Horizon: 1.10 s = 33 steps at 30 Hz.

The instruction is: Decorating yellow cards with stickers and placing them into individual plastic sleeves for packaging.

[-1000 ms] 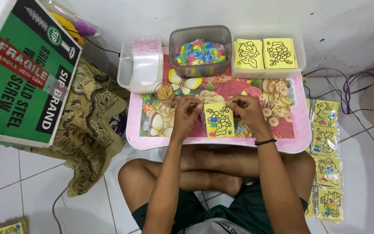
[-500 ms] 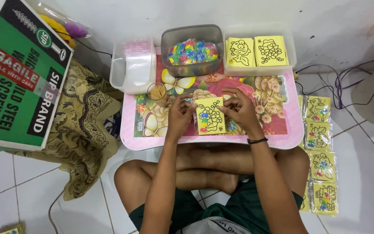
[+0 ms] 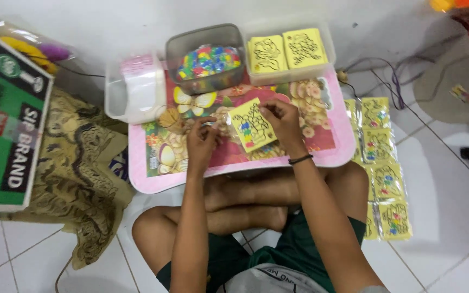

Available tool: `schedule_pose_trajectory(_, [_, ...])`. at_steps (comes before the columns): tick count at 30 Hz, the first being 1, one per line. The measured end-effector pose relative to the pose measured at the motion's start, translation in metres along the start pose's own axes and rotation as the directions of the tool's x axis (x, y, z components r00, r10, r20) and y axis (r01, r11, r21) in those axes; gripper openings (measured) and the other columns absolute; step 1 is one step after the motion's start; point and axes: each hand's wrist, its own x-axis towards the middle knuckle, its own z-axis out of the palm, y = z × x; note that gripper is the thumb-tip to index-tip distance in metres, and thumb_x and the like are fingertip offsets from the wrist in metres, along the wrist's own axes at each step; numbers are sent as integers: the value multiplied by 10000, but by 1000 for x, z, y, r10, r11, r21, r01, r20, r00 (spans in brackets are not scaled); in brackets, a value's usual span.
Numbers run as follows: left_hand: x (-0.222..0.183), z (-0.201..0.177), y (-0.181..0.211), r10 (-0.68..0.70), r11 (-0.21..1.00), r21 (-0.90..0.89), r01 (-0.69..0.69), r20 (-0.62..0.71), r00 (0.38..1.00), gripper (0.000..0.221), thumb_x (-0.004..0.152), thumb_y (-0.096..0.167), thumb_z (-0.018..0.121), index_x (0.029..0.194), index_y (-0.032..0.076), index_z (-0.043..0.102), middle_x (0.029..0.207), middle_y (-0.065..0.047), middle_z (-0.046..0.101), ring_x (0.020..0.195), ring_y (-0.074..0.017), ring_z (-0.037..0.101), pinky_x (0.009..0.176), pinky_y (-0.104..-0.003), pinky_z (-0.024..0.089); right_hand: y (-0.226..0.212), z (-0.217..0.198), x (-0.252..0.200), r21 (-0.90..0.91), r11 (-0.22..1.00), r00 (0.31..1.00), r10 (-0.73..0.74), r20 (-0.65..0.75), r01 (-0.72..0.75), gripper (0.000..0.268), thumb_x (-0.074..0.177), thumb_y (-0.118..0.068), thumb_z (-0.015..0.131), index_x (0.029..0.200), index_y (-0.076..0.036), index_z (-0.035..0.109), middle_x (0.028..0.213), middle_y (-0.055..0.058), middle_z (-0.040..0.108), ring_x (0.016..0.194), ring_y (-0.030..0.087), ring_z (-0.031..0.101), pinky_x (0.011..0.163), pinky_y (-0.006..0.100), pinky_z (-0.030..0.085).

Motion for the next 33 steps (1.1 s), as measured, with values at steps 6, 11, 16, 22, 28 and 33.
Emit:
schedule_pose_trajectory(6, [2,1,-23,20,1000,24,-20,-20,1000,122,1011,75,578,1114,44,636,764,-94,700,582,-134,669,451,-171,456,-11,-50,-12,246,968,985,86,-151,-47,261,824,-84,724,1072,-3,743,863,39,655,775,83,604,692,229,498])
schedule_pose_trajectory(11, [0,5,-17,39,998,45,-39,13,999,120,1039,65,577,1115,10,652,785,-122,695,576,-147,660,451,-169,448,-30,-153,-35,157,987,949,69,-307,-21,289,842,-77,669,1118,-3,715,907,24,652,830,92,598,744,215,474])
schedule_pose_trajectory(16, [-2,8,-17,46,993,105,-48,19,999,95,1055,66,605,1076,-3,667,772,-154,673,572,-180,645,459,-192,436,-60,-257,-81,-150,983,906,35,-422,-107,308,882,-10,641,1178,-47,716,857,-33,621,768,26,561,714,172,449])
schedule_pose_trajectory(22, [-1,7,-23,42,989,138,-47,40,998,97,1104,46,586,1101,-21,655,797,-174,658,576,-188,620,463,-193,413,-67,-328,-155,-300,907,851,106,-515,-295,346,932,35,683,1253,-90,711,865,-1,650,773,16,552,720,188,478])
schedule_pose_trajectory(28, [-3,11,-20,42,987,152,-50,54,998,89,1122,45,580,1097,-12,642,815,-168,646,610,-169,614,484,-186,402,-30,-359,-221,-264,806,762,316,-565,-530,337,953,-5,726,1269,-110,681,916,28,682,800,49,569,720,197,481])
schedule_pose_trajectory(33, [-4,11,-21,51,979,192,-61,56,997,86,1129,33,577,1100,-11,645,828,-170,651,627,-174,614,490,-196,403,47,-389,-283,-151,717,594,419,-687,-681,291,849,-32,727,1116,-143,758,875,97,700,692,128,586,532,282,453])
